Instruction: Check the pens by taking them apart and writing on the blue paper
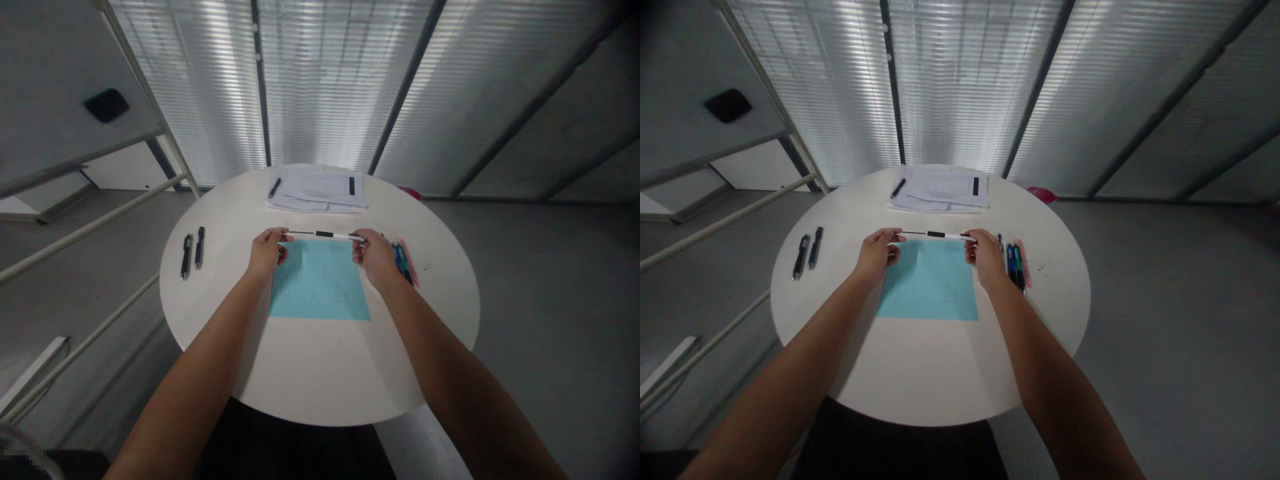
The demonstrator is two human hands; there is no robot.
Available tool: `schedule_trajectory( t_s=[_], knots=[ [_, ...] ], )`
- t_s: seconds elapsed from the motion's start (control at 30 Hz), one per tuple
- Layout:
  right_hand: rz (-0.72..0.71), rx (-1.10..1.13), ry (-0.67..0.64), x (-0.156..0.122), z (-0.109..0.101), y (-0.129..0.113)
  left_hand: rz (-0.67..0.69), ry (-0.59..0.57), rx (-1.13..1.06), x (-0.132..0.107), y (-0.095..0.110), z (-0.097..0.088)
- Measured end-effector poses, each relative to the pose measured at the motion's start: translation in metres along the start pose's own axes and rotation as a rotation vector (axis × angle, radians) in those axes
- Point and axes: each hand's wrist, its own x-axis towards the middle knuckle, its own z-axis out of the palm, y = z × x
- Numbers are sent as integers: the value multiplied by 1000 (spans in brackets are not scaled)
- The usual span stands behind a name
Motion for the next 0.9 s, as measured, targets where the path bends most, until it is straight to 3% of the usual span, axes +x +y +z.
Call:
schedule_trajectory(
  t_s=[0.23, 0.43, 0.63, 0.73, 0.9],
  knots=[
    [-10, 39, 11, -1, 0, -1, 44, 49, 83, 4, -3, -2],
    [4, 49, 30, 0, 2, -3, 325, 47, 634, 4, -11, -9],
    [4, 54, 43, 2, 3, -3, 289, -90, 1175, -1, -8, -12],
    [-4, 46, 30, 2, 3, -2, 305, -175, 1286, -1, -7, -10],
    [-20, 17, 18, 2, 3, -1, 296, -181, 1331, -1, -6, -9]
  ],
)
